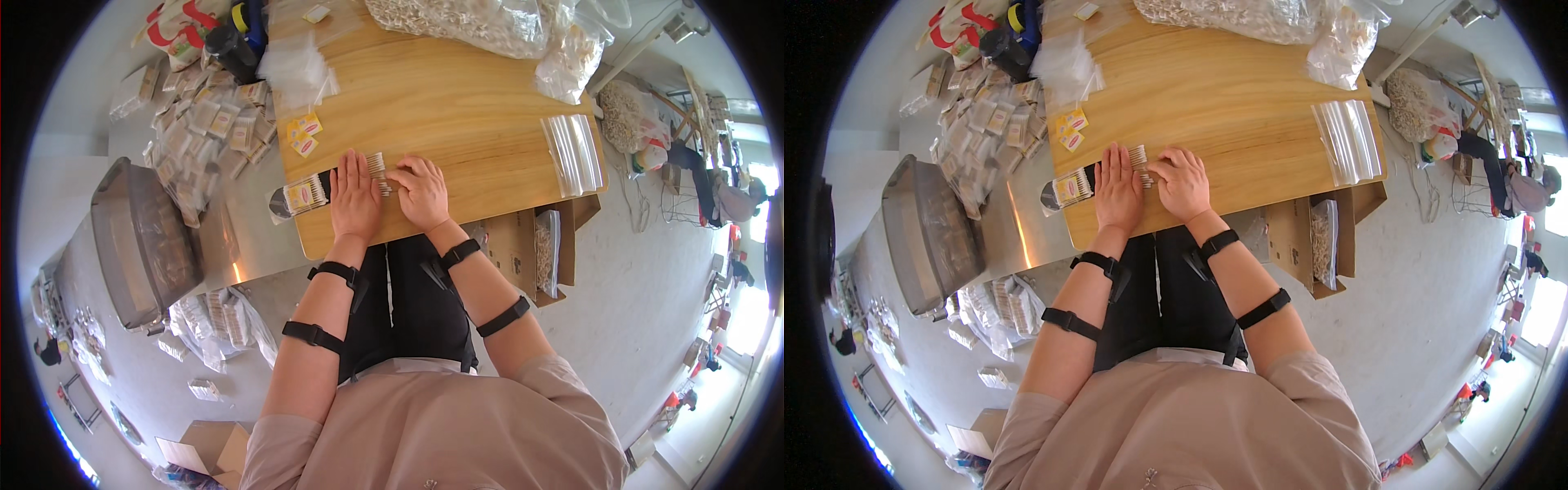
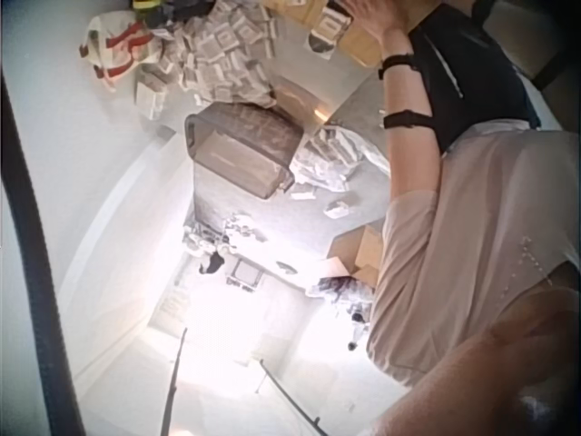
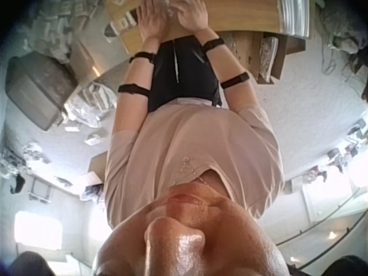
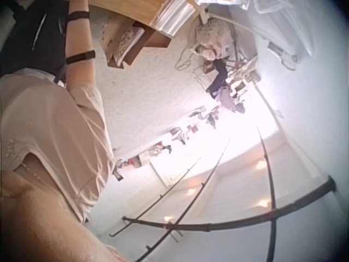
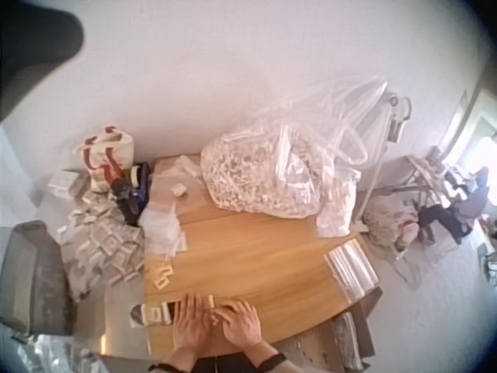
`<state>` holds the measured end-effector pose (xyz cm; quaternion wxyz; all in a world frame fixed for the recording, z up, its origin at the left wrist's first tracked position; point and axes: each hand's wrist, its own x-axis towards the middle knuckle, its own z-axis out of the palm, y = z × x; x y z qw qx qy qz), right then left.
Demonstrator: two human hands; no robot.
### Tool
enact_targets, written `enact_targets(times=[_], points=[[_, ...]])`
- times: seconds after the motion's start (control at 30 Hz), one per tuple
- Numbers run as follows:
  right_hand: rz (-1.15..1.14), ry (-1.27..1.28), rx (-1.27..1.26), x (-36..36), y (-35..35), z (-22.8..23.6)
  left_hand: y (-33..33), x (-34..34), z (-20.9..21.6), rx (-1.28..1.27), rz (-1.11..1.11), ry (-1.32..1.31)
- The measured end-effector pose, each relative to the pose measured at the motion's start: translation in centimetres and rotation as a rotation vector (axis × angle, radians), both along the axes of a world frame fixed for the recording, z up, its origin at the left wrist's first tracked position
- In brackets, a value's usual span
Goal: Packing cotton swabs into small plastic bags and organizing them into a box.
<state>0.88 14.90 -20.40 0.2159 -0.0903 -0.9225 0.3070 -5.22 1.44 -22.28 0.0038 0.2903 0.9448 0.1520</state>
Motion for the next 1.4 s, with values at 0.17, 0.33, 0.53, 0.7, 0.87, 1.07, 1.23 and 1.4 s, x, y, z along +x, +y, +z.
enact_targets(times=[0.17,0.33,0.53,0.7,0.87,1.07,1.23,1.4], points=[[-0.003,-0.019,0.021,-0.07,-0.12,0.06,-0.10,-0.03,-0.21,-0.012,0.000,0.010],[-0.018,-0.053,0.051,-0.13,-0.24,0.19,-0.08,-0.03,-0.32,-0.007,-0.003,0.011],[-0.024,-0.067,0.049,-0.21,-0.24,0.12,-0.07,-0.02,-0.35,-0.006,0.003,0.006],[-0.011,-0.064,0.050,-0.19,-0.16,0.09,-0.05,-0.05,-0.32,-0.005,0.001,0.014],[-0.030,-0.071,0.066,-0.33,-0.28,0.17,-0.06,-0.02,-0.19,-0.014,0.002,0.011],[-0.026,-0.102,0.087,-0.38,-0.37,0.15,-0.08,0.02,-0.24,-0.018,0.001,0.027],[-0.027,-0.110,0.096,-0.41,-0.33,0.11,-0.01,0.01,-0.23,-0.020,0.002,0.020],[-0.023,-0.114,0.087,-0.39,-0.29,0.07,-0.05,0.02,-0.22,-0.027,0.002,0.019]])
